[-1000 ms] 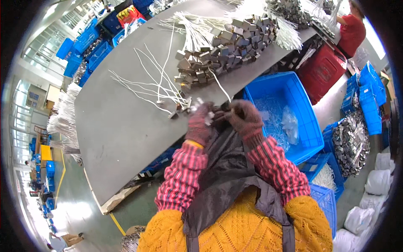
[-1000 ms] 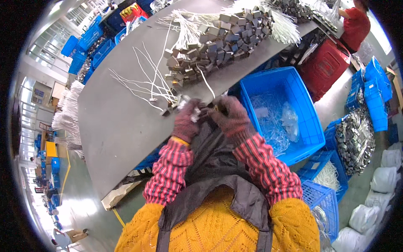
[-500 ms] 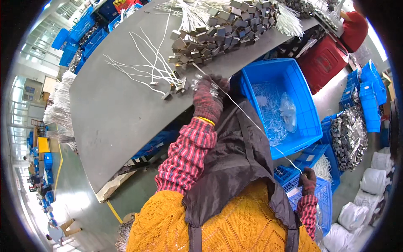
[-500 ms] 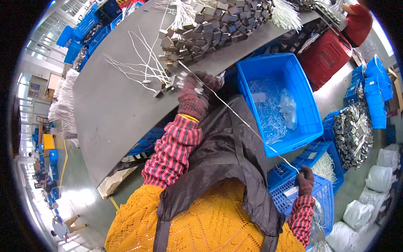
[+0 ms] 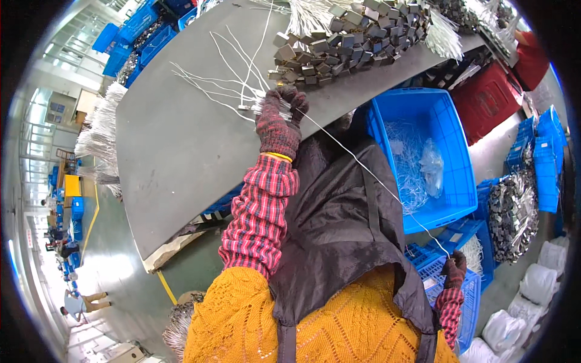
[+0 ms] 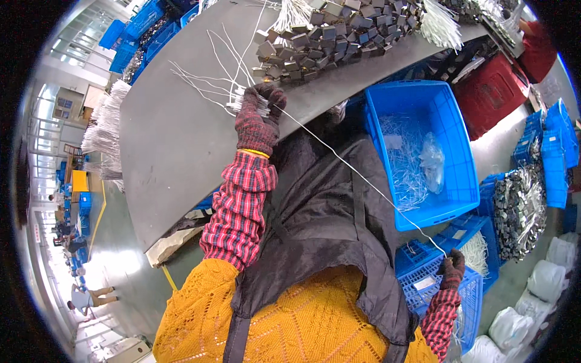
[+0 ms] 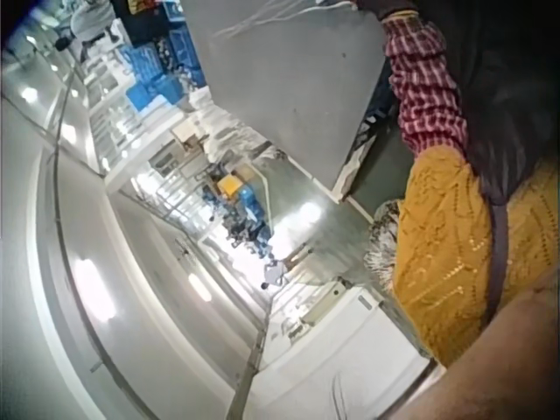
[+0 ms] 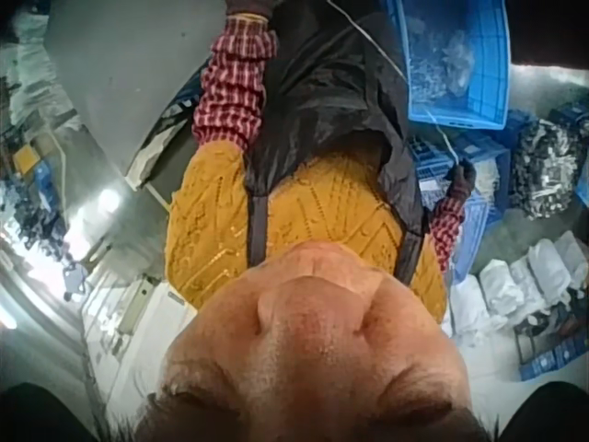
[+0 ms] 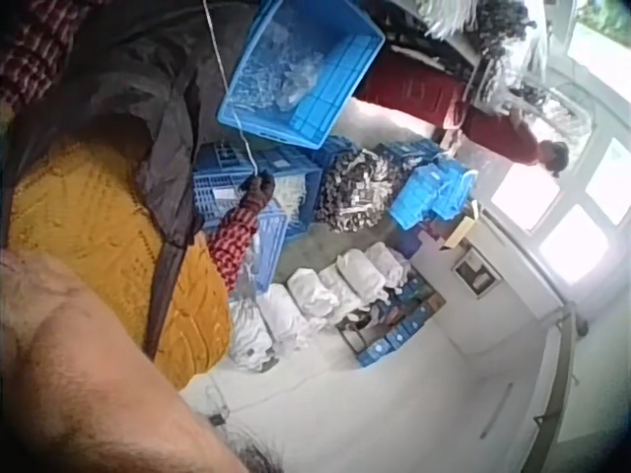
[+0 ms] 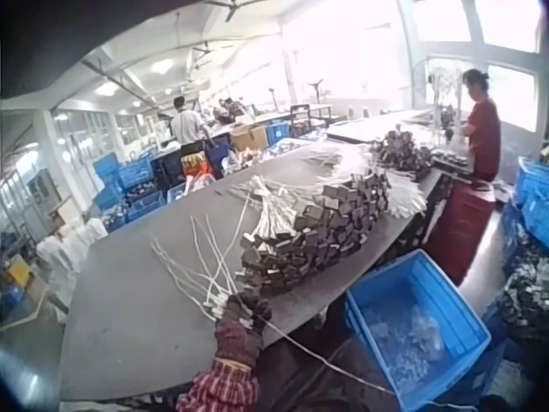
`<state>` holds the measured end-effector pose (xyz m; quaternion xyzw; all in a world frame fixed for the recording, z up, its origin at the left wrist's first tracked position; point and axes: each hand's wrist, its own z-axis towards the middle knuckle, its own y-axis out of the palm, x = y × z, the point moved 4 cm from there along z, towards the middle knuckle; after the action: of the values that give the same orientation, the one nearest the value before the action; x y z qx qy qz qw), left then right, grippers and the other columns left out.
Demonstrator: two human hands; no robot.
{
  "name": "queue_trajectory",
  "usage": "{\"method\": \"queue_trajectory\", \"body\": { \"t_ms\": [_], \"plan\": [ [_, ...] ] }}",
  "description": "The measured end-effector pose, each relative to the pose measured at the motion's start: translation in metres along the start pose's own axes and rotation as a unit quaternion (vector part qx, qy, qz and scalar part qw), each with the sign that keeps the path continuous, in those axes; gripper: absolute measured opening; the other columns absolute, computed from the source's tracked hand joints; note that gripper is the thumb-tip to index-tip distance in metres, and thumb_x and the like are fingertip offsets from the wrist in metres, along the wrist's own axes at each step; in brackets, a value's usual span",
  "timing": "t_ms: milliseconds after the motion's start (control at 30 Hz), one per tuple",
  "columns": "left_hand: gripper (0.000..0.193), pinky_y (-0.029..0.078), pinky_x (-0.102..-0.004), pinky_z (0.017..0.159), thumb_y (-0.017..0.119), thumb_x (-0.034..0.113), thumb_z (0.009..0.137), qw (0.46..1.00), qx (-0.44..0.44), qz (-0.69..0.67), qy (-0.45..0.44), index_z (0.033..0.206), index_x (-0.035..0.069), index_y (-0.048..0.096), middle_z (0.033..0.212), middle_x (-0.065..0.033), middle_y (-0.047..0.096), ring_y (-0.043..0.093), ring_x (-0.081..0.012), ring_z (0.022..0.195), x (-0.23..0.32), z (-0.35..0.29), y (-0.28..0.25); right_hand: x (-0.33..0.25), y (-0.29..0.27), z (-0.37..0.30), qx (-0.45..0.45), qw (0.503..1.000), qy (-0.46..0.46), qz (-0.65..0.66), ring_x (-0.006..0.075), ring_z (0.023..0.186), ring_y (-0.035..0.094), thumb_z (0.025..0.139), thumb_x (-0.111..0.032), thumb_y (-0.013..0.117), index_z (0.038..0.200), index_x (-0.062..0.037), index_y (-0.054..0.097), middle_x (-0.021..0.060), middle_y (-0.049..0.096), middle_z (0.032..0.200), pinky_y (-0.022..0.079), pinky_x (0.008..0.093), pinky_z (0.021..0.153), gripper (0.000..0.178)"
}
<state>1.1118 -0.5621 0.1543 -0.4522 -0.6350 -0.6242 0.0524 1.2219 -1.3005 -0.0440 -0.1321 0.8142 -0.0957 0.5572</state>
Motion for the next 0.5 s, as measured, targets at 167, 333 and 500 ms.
{"method": "queue_trajectory", "body": {
  "t_ms": [167, 333, 500],
  "plan": [
    [0.023, 0.061, -0.0464, 0.073, 0.059, 0.027, 0.097, 0.999, -0.026, 0.030, -0.034, 0.104, 0.005, 0.063, 0.094, -0.0126, 0.069, 0.069, -0.0310, 0.082, -0.006, -0.005, 0.000, -0.027, 0.020, 0.002, -0.025, 0.999, -0.009, -0.021, 0.0129, 0.054, 0.054, 0.086, -0.007, 0.062, 0.124, -0.0058, 0.056, 0.0042, 0.060, 0.088, 0.047, 0.0266, 0.044, 0.039],
    [0.022, 0.059, -0.0485, 0.081, 0.063, 0.023, 0.096, 0.990, -0.128, 0.047, -0.033, 0.104, 0.003, 0.063, 0.096, -0.0140, 0.069, 0.069, -0.0316, 0.087, -0.027, -0.043, 0.012, -0.065, 0.135, 0.000, -0.093, 0.988, -0.120, 0.013, 0.0097, 0.059, 0.052, 0.084, -0.012, 0.065, 0.116, -0.0080, 0.061, 0.0003, 0.060, 0.081, 0.042, 0.0263, 0.048, 0.032],
    [0.016, 0.056, -0.0396, 0.074, 0.065, 0.016, 0.093, 0.946, -0.146, 0.261, 0.125, 0.100, 0.001, 0.063, 0.093, -0.0102, 0.068, 0.067, -0.0254, 0.087, -0.005, -0.040, 0.005, -0.156, 0.289, -0.009, -0.187, 0.961, -0.206, 0.002, 0.0085, 0.059, 0.052, 0.085, -0.014, 0.068, 0.110, -0.0072, 0.068, -0.0002, 0.062, 0.079, 0.042, 0.0260, 0.049, 0.026]
  ]
}}
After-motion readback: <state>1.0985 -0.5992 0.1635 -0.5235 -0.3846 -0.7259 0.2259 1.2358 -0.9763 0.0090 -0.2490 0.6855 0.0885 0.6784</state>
